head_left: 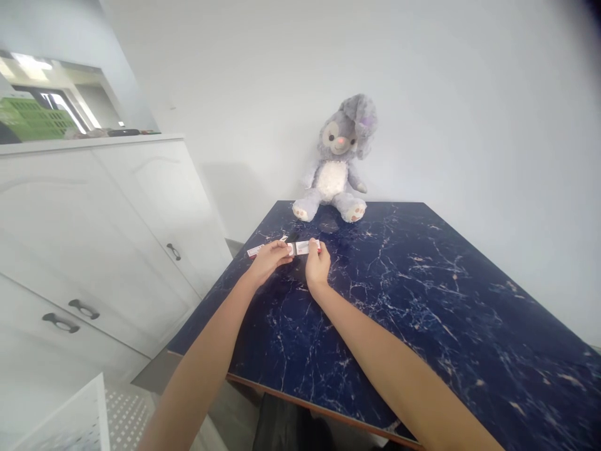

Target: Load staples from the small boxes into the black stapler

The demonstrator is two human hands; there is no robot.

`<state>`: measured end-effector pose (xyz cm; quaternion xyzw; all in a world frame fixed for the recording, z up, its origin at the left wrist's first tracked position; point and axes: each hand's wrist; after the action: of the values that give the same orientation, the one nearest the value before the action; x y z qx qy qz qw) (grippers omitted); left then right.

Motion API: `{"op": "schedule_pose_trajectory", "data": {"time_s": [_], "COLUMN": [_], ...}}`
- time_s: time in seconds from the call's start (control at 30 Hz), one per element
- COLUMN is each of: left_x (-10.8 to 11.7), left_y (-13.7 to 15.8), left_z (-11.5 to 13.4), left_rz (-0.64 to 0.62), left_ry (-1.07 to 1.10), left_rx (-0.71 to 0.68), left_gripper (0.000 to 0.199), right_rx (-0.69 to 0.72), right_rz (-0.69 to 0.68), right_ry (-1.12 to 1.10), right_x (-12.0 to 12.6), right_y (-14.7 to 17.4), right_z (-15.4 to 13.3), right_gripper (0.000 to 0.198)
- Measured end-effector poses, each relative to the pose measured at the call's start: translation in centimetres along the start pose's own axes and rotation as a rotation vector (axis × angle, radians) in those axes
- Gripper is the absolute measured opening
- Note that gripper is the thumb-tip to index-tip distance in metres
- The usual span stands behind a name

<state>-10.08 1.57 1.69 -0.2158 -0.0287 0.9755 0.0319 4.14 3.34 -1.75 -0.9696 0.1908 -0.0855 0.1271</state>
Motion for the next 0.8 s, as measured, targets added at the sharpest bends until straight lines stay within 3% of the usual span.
{"op": "schedule_pose_trajectory", "data": {"time_s": [0.33, 0.5, 0.8], "left_x": [0.2, -0.3, 0.0], "left_y": [-0.2, 0.0, -0.2], "left_z": [0.1, 0.2, 0.0], "left_rz": [0.014, 0.019, -0.02], "left_ry": [0.12, 0.247, 0.204], "left_rx": [-0.134, -0.092, -0.048], "left_gripper": [0.031, 0.03, 0.027], "right_rx": [0.158, 0.162, 0.09], "right_rz": [-0.139, -0.143, -0.21], "right_ry": [0.0, -0.01, -0.098], "right_x": [0.3, 0.3, -0.2], "right_y": [1.2, 1.2, 0.6], "right_z": [-1.3, -1.1, -0.7], "right_gripper": [0.033, 0.037, 0.04]}}
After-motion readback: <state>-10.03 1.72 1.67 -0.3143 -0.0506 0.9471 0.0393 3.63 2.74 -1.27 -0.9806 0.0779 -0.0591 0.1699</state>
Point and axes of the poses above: each hand's wrist, its own y-axis away from the middle knuckle, its own x-axis out of the back of the hand, z = x × y, and after that the axes turned 15 degrees about y, right-handed
